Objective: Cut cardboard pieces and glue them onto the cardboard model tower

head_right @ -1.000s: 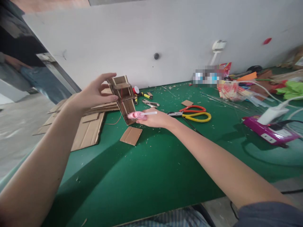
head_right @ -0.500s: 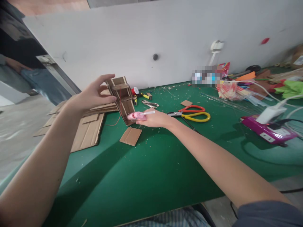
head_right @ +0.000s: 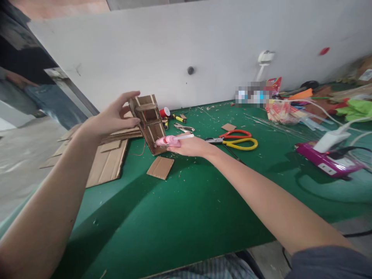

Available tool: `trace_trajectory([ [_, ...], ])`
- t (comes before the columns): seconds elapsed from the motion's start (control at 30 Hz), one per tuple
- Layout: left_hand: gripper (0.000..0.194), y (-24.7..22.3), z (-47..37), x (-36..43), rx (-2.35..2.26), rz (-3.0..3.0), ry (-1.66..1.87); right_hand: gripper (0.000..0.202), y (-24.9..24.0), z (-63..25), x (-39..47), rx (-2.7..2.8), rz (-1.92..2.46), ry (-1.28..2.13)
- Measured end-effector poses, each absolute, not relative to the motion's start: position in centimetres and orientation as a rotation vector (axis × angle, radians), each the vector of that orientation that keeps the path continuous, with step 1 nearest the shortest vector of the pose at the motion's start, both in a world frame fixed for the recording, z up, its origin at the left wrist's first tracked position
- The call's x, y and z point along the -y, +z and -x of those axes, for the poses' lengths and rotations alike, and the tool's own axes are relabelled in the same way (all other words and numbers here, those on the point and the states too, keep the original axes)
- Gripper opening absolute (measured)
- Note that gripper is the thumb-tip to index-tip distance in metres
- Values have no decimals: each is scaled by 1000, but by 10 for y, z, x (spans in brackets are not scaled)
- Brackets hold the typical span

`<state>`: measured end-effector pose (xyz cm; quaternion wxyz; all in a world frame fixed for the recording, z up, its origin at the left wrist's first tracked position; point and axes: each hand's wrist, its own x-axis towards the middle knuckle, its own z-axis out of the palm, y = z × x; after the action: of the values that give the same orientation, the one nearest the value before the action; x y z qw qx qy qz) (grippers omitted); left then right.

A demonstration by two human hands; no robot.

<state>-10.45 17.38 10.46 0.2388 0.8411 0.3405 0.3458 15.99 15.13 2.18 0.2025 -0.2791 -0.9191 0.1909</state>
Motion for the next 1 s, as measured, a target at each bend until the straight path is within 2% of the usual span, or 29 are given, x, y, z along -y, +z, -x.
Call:
trace_trajectory([
  [0.43,77,105,101,-168,-971,-2257,969,42,22,-158,-153,2518,1081,631],
  [1.0,80,108,95,-164,-920,-2255,938,42,27,-157,-151,2527,923,706],
])
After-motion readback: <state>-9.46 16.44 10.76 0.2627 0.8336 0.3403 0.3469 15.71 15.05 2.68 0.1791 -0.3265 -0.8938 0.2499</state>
